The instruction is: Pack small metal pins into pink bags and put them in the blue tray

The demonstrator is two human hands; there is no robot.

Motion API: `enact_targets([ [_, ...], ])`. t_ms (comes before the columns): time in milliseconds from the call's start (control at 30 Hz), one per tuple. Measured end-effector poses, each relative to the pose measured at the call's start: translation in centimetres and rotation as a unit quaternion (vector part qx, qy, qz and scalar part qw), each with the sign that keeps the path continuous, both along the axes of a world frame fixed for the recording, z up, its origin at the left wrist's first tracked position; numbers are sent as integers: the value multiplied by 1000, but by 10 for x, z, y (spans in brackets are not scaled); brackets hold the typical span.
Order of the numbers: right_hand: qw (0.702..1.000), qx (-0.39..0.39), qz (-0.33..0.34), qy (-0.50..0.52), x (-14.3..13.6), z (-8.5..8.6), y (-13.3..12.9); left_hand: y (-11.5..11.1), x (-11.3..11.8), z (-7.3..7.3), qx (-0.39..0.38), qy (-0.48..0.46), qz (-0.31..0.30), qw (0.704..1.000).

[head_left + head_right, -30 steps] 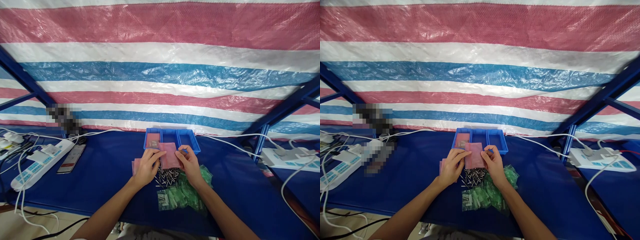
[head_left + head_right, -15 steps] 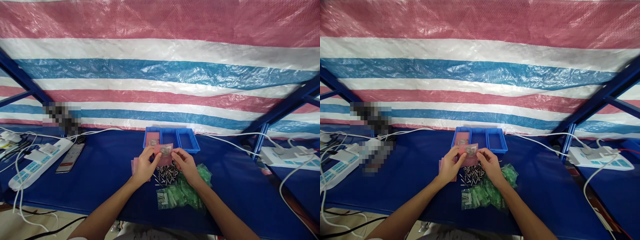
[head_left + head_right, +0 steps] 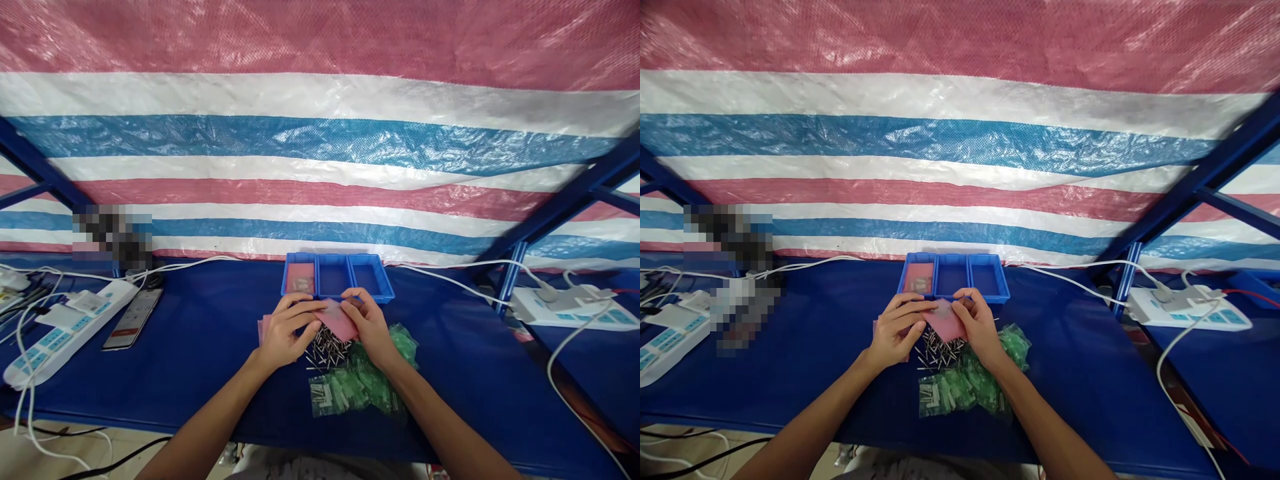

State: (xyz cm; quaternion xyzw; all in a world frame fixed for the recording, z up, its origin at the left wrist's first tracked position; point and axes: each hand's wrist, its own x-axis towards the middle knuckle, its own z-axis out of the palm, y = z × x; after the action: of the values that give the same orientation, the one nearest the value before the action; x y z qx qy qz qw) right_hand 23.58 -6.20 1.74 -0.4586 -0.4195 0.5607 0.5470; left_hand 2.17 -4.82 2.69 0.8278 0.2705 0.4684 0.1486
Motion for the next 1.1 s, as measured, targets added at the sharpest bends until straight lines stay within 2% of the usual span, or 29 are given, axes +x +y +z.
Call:
enact_targets([
  [133, 999, -2, 24, 32, 2, -6, 3, 0, 1, -3, -23, -28, 11, 999],
  [267, 999, 2, 11, 47, 1, -10, 5, 2, 2, -10, -55, -27, 17, 998],
  [433, 999, 5, 31, 25, -1, -10, 5, 5, 4, -16, -38, -2, 27, 999],
  [667, 999, -12, 51, 0, 0, -4, 3, 5, 3, -13, -22, -9, 104, 994],
  [800, 998, -9, 63, -8, -1, -1, 1, 6, 1, -10, -100, -50, 135, 985],
  [900, 998, -9, 64, -11, -2, -1, 0, 13, -2, -13, -189, -100, 186, 959],
  [1000, 998, -10, 64, -8, -2, 0, 0, 25, -9, -18, -223, -144, 209, 941],
  [1100, 998, -2, 64, -6, 0, 3, 0, 35, -17, -21, -225, -128, 239, 936],
])
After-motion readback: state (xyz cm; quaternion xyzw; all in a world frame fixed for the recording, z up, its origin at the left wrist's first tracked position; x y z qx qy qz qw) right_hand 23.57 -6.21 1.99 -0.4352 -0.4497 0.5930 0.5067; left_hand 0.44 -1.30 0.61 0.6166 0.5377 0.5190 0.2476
